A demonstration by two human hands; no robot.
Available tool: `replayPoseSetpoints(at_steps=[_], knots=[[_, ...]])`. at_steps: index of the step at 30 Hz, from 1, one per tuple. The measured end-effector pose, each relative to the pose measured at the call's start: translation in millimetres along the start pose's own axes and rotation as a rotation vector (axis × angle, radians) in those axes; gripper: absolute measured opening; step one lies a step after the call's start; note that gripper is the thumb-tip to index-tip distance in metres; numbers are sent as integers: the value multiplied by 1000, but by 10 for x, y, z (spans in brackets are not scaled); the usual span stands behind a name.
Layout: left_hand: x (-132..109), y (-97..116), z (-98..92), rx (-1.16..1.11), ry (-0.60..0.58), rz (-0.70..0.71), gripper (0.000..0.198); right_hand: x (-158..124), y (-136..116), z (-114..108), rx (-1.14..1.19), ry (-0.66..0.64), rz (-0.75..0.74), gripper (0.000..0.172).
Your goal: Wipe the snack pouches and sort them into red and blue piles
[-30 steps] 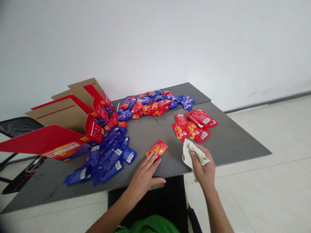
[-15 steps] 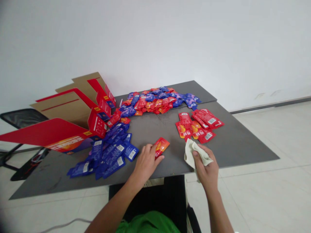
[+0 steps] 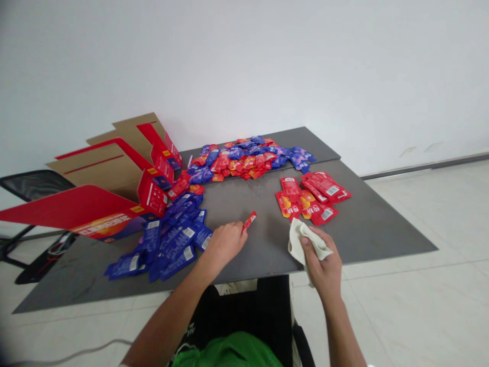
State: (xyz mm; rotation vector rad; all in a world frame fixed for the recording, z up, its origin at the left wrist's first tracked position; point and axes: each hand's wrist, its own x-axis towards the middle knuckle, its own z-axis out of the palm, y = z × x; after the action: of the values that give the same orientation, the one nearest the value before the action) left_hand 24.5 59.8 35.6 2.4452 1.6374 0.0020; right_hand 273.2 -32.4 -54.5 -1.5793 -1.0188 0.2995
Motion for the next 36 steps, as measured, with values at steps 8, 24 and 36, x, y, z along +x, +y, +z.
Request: replayPoseSetpoints(at_steps=[8, 24, 36], knots=[[390, 160, -50, -344, 17, 98, 47, -9, 47, -31, 7, -52, -3, 46], [1538, 1440, 71, -1598, -340, -79, 23, 53, 3, -165, 89, -295, -85, 32], [1621, 1685, 340, -1682, -356, -162, 17, 61, 39, -162, 114, -298, -125, 30]])
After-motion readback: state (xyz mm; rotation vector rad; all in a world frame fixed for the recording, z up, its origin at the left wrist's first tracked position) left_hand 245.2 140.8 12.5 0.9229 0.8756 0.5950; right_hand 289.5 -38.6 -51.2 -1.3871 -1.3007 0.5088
